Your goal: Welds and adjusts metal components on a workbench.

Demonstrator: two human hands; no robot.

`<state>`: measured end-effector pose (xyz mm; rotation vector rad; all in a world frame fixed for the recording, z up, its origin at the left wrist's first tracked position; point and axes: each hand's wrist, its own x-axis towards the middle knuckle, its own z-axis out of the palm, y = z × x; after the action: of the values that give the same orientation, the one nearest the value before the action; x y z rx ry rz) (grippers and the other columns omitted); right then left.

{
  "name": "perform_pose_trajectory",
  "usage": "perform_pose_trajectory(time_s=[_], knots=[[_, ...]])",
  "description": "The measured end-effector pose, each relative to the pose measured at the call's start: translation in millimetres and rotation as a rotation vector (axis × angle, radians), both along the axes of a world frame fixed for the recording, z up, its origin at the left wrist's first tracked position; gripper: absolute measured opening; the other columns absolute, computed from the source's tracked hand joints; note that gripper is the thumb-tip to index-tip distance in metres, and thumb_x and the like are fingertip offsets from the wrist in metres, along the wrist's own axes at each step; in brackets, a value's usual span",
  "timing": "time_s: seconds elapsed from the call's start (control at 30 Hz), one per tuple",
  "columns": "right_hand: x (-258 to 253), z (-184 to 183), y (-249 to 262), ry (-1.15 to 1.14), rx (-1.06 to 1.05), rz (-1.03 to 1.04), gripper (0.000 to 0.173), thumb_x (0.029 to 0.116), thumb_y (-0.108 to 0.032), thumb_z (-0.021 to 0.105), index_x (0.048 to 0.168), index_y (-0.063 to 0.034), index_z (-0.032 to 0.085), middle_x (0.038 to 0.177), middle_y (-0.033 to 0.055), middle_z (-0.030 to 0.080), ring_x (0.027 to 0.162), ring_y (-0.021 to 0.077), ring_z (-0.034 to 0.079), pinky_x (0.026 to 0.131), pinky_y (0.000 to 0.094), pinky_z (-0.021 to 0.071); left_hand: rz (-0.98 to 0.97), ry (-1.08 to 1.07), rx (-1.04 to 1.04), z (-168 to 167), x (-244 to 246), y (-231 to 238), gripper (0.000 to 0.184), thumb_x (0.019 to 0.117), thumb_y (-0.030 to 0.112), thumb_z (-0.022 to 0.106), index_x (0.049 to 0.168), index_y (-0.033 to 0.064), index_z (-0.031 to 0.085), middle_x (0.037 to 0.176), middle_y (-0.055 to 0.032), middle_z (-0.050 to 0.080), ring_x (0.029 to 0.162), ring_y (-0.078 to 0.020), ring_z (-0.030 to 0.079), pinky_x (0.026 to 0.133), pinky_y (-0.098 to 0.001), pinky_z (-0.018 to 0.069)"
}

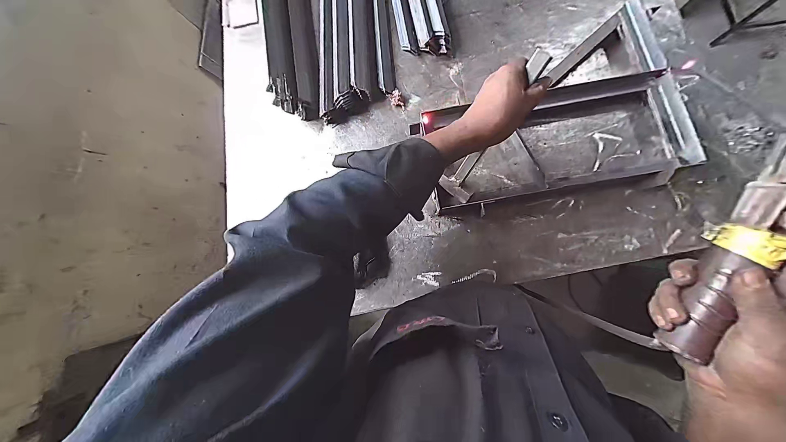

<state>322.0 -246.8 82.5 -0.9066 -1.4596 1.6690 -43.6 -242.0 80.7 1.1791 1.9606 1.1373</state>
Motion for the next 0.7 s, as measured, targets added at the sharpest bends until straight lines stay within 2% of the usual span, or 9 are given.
perform_pose_trajectory(time_s=[0.07, 0.2, 0.3, 0.37, 0.43, 0.47, 0.53, 0.6, 0.7], knots=[[1.9, 4.3, -4.4, -0.024, 0.002, -0.001, 0.032, 0.1053, -0.04, 0.052, 0.119, -0.0115, 0.051, 0.088, 0.0024, 0.067, 0.046, 0.0107, 0.056, 0.04, 0.0241, 0.0512, 0.001, 0.018, -0.045, -2.9, 0.6, 2.7, 0.024, 0.1054, 0.027, 0.056, 0.108, 0.0034, 0.061, 0.082, -0.0075, 0.061, 0.063, -0.0169, 0.059, 0.06, -0.0357, 0.0517], [14.5, 17.0, -5.2, -0.117, 0.036, 0.021, 0.033, 0.105, -0.039, 0.051, 0.121, -0.0099, 0.051, 0.085, 0.0014, 0.066, 0.046, 0.0107, 0.056, 0.04, 0.0242, 0.0508, -0.002, -0.004, -0.145, -1.3, -3.0, 12.7, 0.025, 0.1062, 0.028, 0.054, 0.106, 0.004, 0.06, 0.084, -0.0088, 0.059, 0.063, -0.0184, 0.058, 0.059, -0.037, 0.0508], [37.6, 38.6, -2.9, -0.267, -0.004, 0.124, 0.034, 0.1011, -0.036, 0.059, 0.121, -0.0092, 0.052, 0.086, 0.001, 0.067, 0.047, 0.0105, 0.057, 0.041, 0.0254, 0.0515, -0.018, -0.039, -0.204, -3.5, -3.5, 16.6, 0.025, 0.106, 0.029, 0.054, 0.107, 0.0048, 0.058, 0.084, -0.0094, 0.058, 0.062, -0.0196, 0.056, 0.058, -0.0377, 0.0501], [47.1, 51.1, 1.1, -0.36, -0.046, 0.222, 0.051, 0.0953, -0.038, 0.07, 0.134, -0.0133, 0.048, 0.091, 0.0022, 0.068, 0.046, 0.0111, 0.056, 0.04, 0.0276, 0.0518, -0.031, -0.063, -0.217, -3.2, -5.6, 17.1, 0.023, 0.106, 0.029, 0.054, 0.106, 0.006, 0.057, 0.081, -0.0078, 0.056, 0.058, -0.0177, 0.054, 0.054, -0.0352, 0.049], [42.6, 61.8, 1.4, -0.447, -0.034, 0.361, 0.08, 0.0962, -0.038, 0.069, 0.16, -0.0226, 0.024, 0.104, 0.0032, 0.066, 0.05, 0.0112, 0.058, 0.042, 0.0279, 0.0536, -0.049, -0.094, -0.22, -0.8, -6.8, 16.1, 0.023, 0.1063, 0.029, 0.055, 0.108, 0.0054, 0.057, 0.081, -0.0077, 0.056, 0.058, -0.0171, 0.053, 0.054, -0.0347, 0.0482], [33.1, 66.0, -1.9, -0.499, -0.012, 0.412, 0.085, 0.0967, -0.04, 0.068, 0.164, -0.0252, 0.019, 0.104, 0.0026, 0.066, 0.052, 0.0104, 0.059, 0.043, 0.027, 0.054, -0.067, -0.112, -0.222, -0.3, -7.2, 15.0, 0.024, 0.1066, 0.028, 0.054, 0.112, 0.0047, 0.057, 0.083, -0.0082, 0.057, 0.059, -0.0169, 0.054, 0.055, -0.0343, 0.0495], [9.3, 68.3, -8.0, -0.579, 0.059, 0.509, 0.079, 0.0992, -0.037, 0.064, 0.165, -0.0249, 0.022, 0.103, 0.0034, 0.067, 0.058, 0.0105, 0.06, 0.046, 0.0264, 0.0535, -0.086, -0.142, -0.223, -0.6, -8.4, 15.1, 0.022, 0.1068, 0.027, 0.054, 0.113, 0.0057, 0.055, 0.081, -0.007, 0.056, 0.055, -0.0152, 0.052, 0.051, -0.0316, 0.0486], [-15.1, 63.3, -9.9, -0.64, 0.119, 0.587, 0.07, 0.0985, -0.027, 0.059, 0.163, -0.0254, 0.032, 0.101, 0.0069, 0.068, 0.058, 0.0151, 0.062, 0.045, 0.0296, 0.0546, -0.094, -0.153, -0.237, 0.3, -10.2, 14.9, 0.021, 0.1065, 0.026, 0.054, 0.112, 0.0061, 0.055, 0.079, -0.0061, 0.054, 0.054, -0.0147, 0.051, 0.05, -0.0307, 0.0476], [-43.6, 57.3, -9.9, -0.759, 0.202, 0.686, 0.065, 0.0995, -0.038, 0.06, 0.16, -0.0384, 0.035, 0.101, -0.0003, 0.07, 0.061, 0.0112, 0.066, 0.047, 0.0276, 0.0579, -0.103, -0.168, -0.226, -2.5, -11.7, 15.6, 0.018, 0.1056, 0.025, 0.055, 0.109, 0.0071, 0.055, 0.076, -0.0049, 0.054, 0.052, -0.0135, 0.05, 0.048, -0.0293, 0.0462]])
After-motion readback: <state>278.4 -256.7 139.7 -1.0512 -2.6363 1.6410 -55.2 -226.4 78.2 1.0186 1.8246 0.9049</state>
